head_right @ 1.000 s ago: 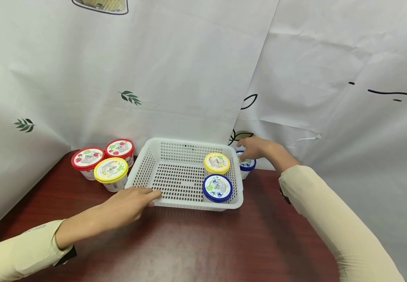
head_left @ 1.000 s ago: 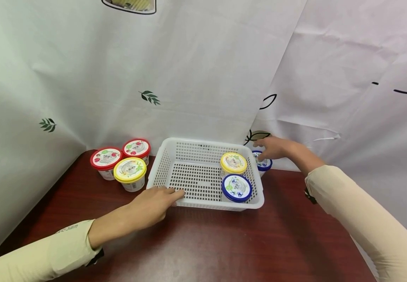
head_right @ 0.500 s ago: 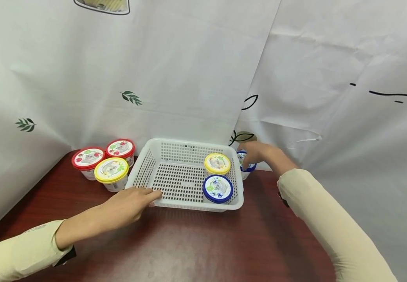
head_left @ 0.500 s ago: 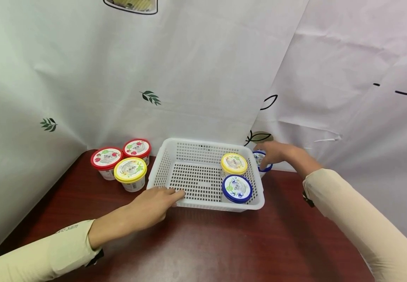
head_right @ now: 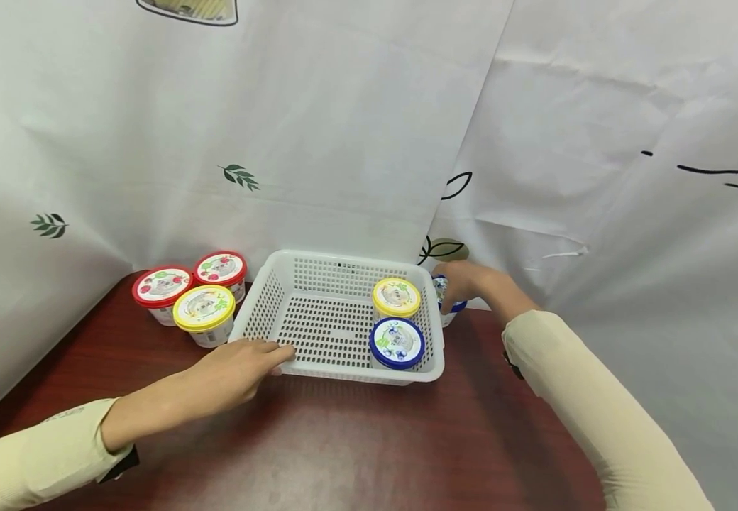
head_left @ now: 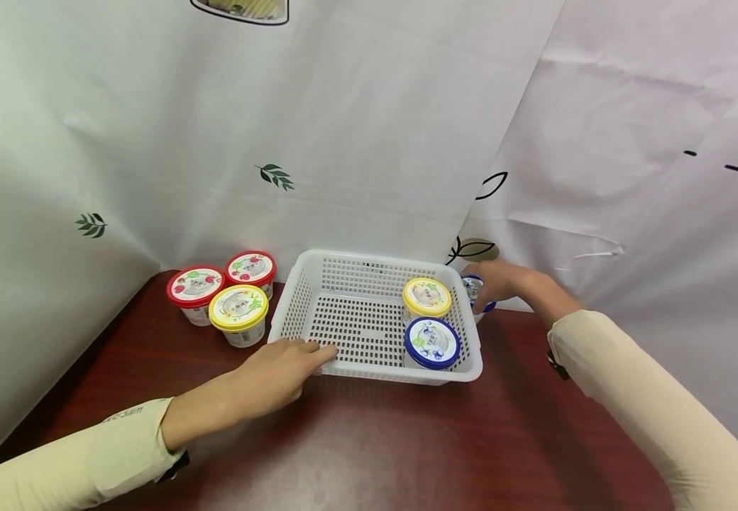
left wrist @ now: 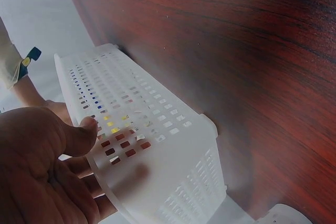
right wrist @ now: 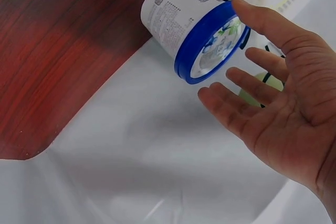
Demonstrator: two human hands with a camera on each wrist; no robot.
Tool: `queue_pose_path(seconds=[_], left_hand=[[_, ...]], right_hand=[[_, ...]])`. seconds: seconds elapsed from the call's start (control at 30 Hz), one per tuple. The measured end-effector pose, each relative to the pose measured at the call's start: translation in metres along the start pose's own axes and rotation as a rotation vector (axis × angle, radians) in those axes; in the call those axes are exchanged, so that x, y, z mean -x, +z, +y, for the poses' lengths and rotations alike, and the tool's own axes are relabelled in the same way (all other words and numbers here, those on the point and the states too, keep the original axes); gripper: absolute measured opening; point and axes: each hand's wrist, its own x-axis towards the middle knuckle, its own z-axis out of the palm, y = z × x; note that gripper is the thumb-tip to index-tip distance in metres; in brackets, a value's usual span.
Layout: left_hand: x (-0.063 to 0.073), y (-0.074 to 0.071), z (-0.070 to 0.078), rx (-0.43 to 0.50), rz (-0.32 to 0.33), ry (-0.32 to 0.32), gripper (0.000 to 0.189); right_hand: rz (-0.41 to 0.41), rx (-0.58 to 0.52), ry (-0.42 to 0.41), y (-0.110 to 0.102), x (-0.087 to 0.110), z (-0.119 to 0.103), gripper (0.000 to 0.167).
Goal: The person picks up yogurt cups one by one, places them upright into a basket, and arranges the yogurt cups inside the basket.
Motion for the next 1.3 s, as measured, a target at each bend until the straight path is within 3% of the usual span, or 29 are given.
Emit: queue_pose_path(seconds=[0.67, 1.3], left_hand=[[0.0, 0.002, 0.001, 0.0, -0.004, 0.005, 0.029], [0.0, 0.001, 0.0, -0.01, 0.015, 0.006, 0.027]], right_hand=[[0.017, -0.018, 0.023, 0.008, -0.006, 0.01, 0.088], [0.01, -0.004, -0.021, 0.006, -0.009, 0.012, 0.089]])
